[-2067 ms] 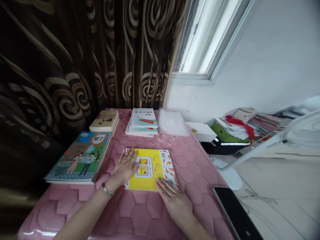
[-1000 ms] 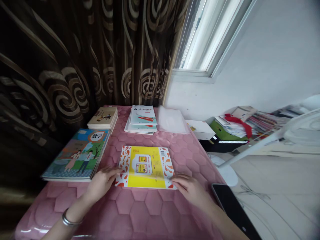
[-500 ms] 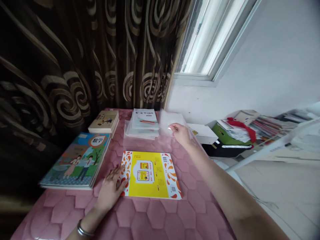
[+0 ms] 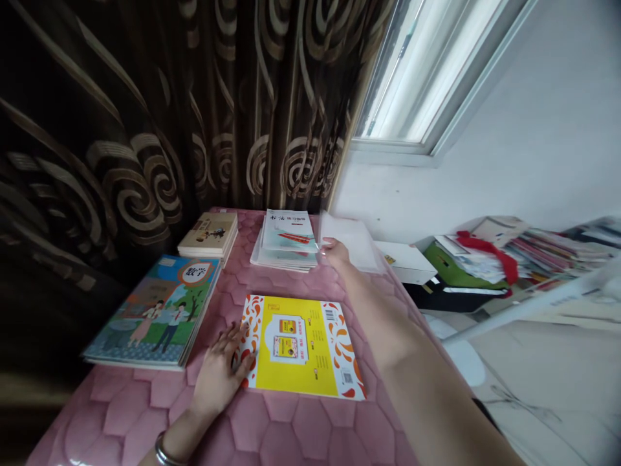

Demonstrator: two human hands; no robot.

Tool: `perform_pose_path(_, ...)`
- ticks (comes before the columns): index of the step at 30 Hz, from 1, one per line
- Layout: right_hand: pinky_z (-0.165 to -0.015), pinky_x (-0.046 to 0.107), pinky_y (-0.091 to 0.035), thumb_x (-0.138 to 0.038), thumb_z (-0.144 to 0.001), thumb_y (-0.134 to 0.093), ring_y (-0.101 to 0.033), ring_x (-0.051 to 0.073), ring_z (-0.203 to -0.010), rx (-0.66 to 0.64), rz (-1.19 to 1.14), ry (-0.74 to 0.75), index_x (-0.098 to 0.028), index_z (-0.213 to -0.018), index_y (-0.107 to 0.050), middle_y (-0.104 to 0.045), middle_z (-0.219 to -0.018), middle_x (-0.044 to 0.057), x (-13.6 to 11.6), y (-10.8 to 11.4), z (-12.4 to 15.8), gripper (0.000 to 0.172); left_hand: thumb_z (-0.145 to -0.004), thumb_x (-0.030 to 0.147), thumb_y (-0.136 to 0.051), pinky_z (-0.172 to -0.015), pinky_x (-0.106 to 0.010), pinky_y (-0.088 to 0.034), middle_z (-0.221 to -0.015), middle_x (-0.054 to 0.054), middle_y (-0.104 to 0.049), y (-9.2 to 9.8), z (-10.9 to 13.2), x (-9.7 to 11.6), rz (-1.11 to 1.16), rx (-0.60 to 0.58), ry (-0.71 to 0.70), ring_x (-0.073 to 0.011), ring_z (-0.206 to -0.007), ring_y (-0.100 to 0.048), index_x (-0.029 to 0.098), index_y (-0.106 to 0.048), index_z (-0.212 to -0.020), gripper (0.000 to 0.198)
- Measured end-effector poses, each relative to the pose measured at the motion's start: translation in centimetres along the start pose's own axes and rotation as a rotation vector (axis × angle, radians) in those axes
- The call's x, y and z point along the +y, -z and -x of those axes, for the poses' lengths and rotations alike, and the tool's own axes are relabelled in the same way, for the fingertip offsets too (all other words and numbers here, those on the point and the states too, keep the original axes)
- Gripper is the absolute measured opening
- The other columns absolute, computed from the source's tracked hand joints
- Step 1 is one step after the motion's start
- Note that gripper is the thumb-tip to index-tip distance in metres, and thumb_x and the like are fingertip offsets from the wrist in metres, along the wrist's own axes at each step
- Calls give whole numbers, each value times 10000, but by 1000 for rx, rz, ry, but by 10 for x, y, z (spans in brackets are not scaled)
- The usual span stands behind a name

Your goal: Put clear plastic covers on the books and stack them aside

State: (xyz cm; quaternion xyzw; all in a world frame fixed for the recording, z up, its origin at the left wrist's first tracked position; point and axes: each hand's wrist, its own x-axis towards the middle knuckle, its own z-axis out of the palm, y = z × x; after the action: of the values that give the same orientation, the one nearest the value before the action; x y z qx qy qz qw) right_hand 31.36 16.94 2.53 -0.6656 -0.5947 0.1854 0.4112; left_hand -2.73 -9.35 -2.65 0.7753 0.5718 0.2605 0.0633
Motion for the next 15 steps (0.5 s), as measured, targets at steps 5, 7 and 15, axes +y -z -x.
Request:
perform_pose_path(5, -779, 306, -557, -179, -755, -616, -706, 207, -906, -125, -96, -33, -130, -1344, -519, -670, -1192, 146, -5, 7, 18, 599, -901, 427, -522, -1074, -462, -443, -1339, -91, -609, 0, 0, -2, 17, -12, -8, -256, -1291, -519, 230, -525, -1366, 505)
perform_pose_path(7, -851, 344, -554, -221, -761, -642, -671, 227, -1045, -149, -138, -1, -192, -1330, -541, -591, -1330, 131, -11, 16, 32, 579, -897, 428, -523, -1074, -467, -442, -1341, -94, -607, -1, -1, -3, 22, -3, 1, -259, -1290, -520, 229, -540, -1353, 498)
perform_pose_path(15, -1011, 397, -484, -339, -880, -562, -591, 211, -1192, -386, -113, 373, -244, -1120, -691, -656, -1253, 68, -18, 81, 174, 289, -890, 420, -515, -1079, -457, -436, -1317, -83, -627, -2, -4, -6, 8, 15, -31, -257, -1266, -543, 229, -569, -1314, 469)
